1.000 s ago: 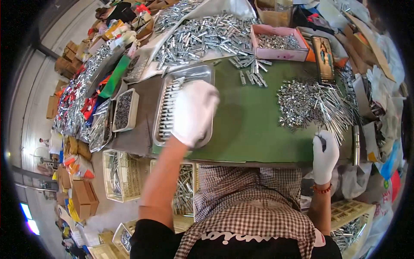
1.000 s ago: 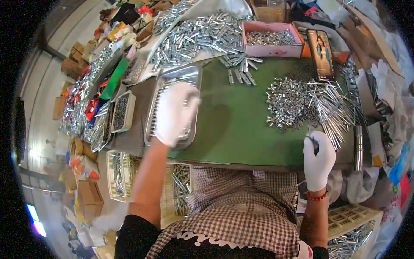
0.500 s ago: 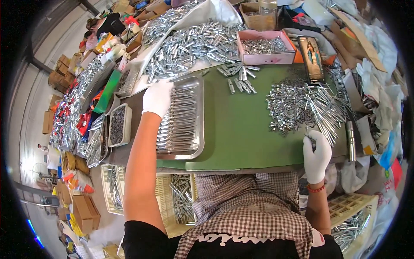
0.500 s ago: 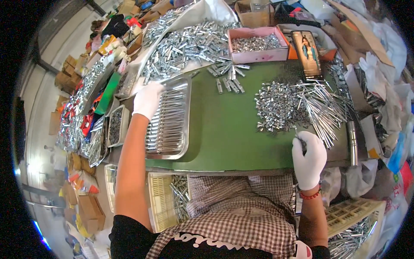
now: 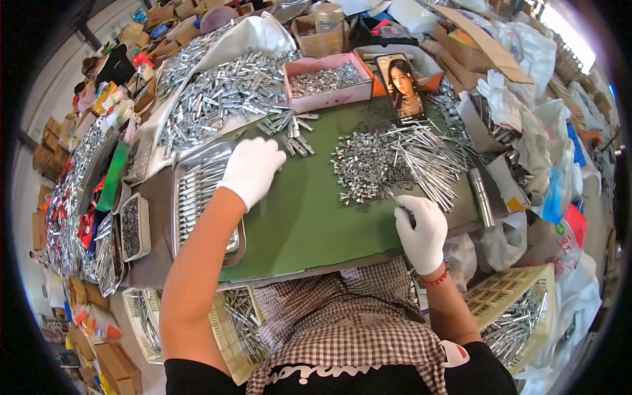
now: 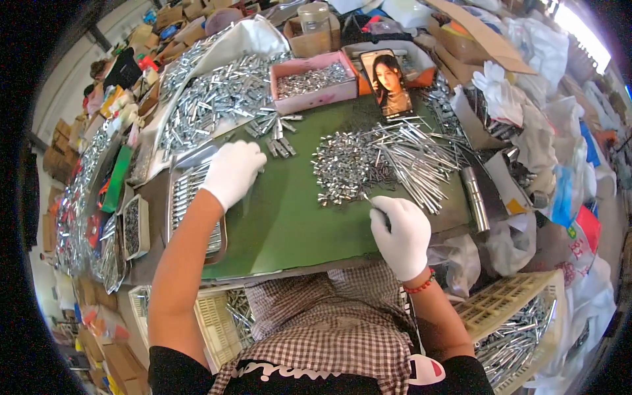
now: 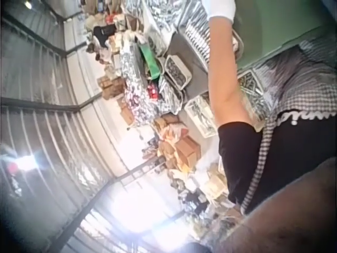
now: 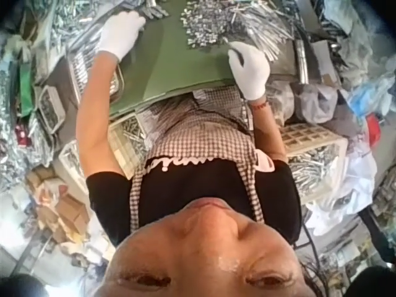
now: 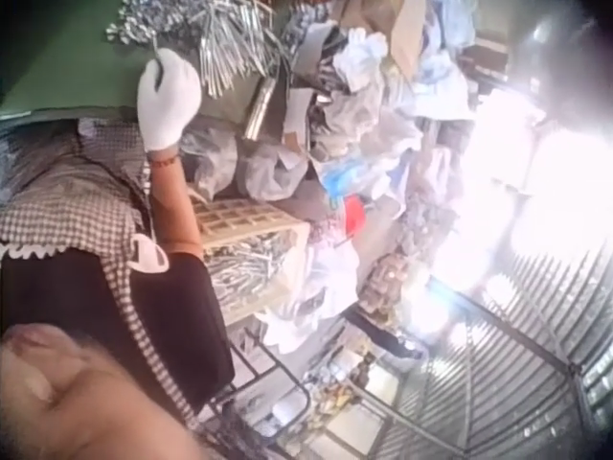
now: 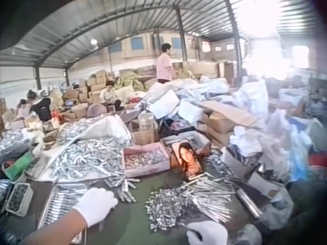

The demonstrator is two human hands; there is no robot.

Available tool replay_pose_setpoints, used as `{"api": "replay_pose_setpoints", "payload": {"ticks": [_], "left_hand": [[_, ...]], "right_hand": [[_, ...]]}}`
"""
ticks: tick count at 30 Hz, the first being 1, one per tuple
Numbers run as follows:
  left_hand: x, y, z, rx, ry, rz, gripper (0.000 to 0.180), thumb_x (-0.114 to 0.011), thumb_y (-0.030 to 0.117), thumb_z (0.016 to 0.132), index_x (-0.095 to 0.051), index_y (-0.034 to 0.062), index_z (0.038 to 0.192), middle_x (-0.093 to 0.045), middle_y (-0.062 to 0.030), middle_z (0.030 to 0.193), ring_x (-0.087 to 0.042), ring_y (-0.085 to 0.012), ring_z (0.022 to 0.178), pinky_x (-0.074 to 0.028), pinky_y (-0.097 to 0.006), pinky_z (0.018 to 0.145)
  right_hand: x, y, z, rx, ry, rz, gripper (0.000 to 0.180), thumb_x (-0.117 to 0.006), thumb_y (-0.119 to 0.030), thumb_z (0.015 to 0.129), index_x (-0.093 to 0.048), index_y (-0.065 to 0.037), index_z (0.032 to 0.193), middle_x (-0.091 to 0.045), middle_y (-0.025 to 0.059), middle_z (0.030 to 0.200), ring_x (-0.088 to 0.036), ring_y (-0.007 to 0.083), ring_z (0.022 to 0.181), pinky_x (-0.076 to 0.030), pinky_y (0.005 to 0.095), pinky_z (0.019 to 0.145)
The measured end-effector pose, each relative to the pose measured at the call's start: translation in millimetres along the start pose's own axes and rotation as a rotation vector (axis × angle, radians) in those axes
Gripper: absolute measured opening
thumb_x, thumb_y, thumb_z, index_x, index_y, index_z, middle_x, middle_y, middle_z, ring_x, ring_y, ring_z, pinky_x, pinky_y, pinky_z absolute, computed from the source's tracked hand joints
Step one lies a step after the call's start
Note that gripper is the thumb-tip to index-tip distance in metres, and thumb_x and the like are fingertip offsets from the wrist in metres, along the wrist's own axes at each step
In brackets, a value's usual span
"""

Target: Assembling small metal pins into cylindrical metal housings using a manual press tool.

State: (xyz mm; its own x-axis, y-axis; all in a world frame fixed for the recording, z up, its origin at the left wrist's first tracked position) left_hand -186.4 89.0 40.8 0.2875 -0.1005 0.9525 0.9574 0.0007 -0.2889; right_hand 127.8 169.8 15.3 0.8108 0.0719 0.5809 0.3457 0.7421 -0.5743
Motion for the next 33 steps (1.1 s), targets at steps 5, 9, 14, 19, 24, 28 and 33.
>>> {"api": "replay_pose_setpoints", "payload": {"ticks": [5,9,14,19,24,28,33], "left_hand": [[36,90,-23,-0.102,-0.012,-0.221,0.006,-0.069,0.017,0.081,-0.068,0.0112,0.083,-0.068,-0.0085,0.08,-0.069,-0.0289,0.077,-0.054,-0.042,0.072],[45,151,-39,0.011,0.155,-0.539,0.006,-0.071,0.014,0.084,-0.067,0.011,0.088,-0.067,-0.0071,0.084,-0.066,-0.0297,0.08,-0.051,-0.044,0.073],[37,169,-47,0.206,0.313,-0.73,0.011,-0.074,0.012,0.084,-0.071,0.009,0.094,-0.066,-0.0073,0.088,-0.065,-0.0313,0.084,-0.05,-0.044,0.075],[35,169,-52,0.331,0.303,-0.714,0.015,-0.076,0.015,0.085,-0.075,0.0105,0.099,-0.066,-0.0066,0.093,-0.063,-0.0325,0.087,-0.048,-0.045,0.08],[35,171,-54,0.333,0.3,-0.726,0.016,-0.076,0.016,0.084,-0.076,0.0102,0.099,-0.067,-0.0073,0.093,-0.064,-0.0328,0.087,-0.048,-0.045,0.08],[36,173,-54,0.339,0.29,-0.756,0.016,-0.076,0.015,0.084,-0.075,0.0102,0.099,-0.068,-0.0081,0.094,-0.064,-0.0328,0.088,-0.049,-0.045,0.081],[36,172,-53,0.329,0.312,-0.747,0.013,-0.074,0.015,0.085,-0.074,0.0106,0.097,-0.068,-0.0073,0.091,-0.065,-0.0318,0.086,-0.049,-0.045,0.078]], "right_hand": [[5,2,1,0.053,-0.042,0.03,0.025,-0.072,0.0,0.086,-0.074,-0.01,0.108,-0.07,0.0106,0.091,-0.067,0.032,0.083,-0.054,0.0412,0.073],[7,5,-2,0.084,-0.136,0.029,0.022,-0.074,-0.002,0.084,-0.074,-0.011,0.104,-0.071,0.007,0.092,-0.066,0.0309,0.09,-0.052,0.0416,0.08],[14,0,-9,0.198,-0.289,-0.09,0.018,-0.076,-0.005,0.08,-0.071,-0.015,0.094,-0.07,0.0012,0.094,-0.065,0.0275,0.092,-0.049,0.0403,0.087],[10,-6,-12,0.228,-0.238,-0.113,0.019,-0.077,-0.005,0.079,-0.071,-0.016,0.094,-0.067,0.0003,0.091,-0.064,0.0271,0.095,-0.048,0.0414,0.089],[6,-8,-12,0.215,-0.237,-0.118,0.019,-0.076,-0.007,0.08,-0.071,-0.016,0.095,-0.067,0.0002,0.092,-0.064,0.0268,0.098,-0.047,0.0423,0.091],[5,-9,-11,0.231,-0.263,-0.115,0.017,-0.075,-0.008,0.082,-0.07,-0.016,0.095,-0.067,-0.0003,0.093,-0.064,0.0265,0.099,-0.047,0.0423,0.092],[-1,-8,-7,0.27,-0.303,-0.108,0.013,-0.074,-0.009,0.083,-0.07,-0.017,0.093,-0.067,-0.0005,0.094,-0.064,0.0262,0.1,-0.047,0.0423,0.093]]}}
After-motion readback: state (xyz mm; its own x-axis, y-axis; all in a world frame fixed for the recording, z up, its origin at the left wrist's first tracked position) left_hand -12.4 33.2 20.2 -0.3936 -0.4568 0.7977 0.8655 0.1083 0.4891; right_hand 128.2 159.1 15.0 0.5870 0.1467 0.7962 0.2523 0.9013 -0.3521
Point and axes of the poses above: each hand's wrist, its own z-axis towards the middle knuckle, its own x-axis out of the back of the hand, y = z × x, the point moved 4 cm from there along z, towards the middle knuckle
